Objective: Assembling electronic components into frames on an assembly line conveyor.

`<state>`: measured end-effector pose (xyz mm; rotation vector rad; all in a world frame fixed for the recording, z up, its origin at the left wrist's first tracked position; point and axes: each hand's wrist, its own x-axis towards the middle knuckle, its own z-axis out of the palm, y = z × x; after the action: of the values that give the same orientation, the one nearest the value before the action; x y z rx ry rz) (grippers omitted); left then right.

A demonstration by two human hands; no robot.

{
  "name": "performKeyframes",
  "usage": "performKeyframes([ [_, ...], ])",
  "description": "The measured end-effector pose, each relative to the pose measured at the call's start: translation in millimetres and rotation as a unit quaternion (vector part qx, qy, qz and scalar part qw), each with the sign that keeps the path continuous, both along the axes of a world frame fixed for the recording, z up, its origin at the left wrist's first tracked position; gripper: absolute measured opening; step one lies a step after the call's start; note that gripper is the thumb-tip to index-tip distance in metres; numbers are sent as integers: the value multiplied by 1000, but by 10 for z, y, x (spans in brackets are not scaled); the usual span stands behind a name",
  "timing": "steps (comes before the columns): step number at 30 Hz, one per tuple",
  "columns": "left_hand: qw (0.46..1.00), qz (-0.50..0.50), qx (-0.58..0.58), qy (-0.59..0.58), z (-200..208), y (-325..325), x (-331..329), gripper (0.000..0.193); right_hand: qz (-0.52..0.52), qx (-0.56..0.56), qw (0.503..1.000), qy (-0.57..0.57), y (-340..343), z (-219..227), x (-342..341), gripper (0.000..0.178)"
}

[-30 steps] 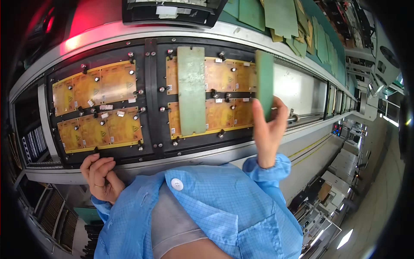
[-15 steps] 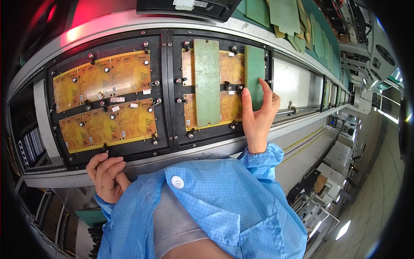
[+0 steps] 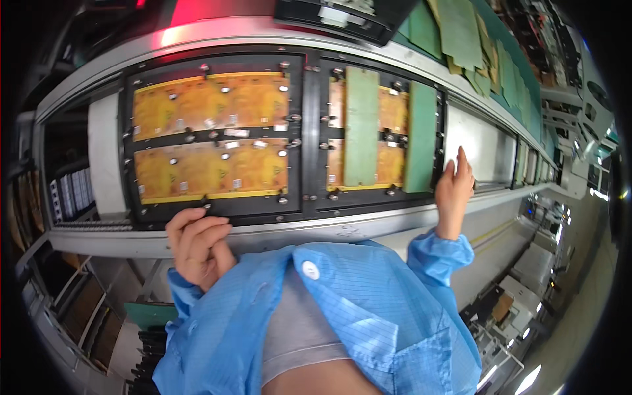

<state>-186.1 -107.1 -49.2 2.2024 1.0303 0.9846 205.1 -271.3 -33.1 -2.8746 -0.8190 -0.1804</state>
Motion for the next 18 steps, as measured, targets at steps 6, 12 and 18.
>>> performKeyframes([
  [6, 997, 56, -4, -56, 83, 20, 87, 31, 12, 165, 967, 194, -327, -432, 487, 33],
  [12, 969, 226, -42, 93, -145, 440, -484, 41, -11, 119, 984, 129, -469, -663, 885, 35],
  [18, 948, 248, -168, 108, -597, 723, -921, 37, -61, 84, 985, 140, -935, -927, 1732, 40],
])
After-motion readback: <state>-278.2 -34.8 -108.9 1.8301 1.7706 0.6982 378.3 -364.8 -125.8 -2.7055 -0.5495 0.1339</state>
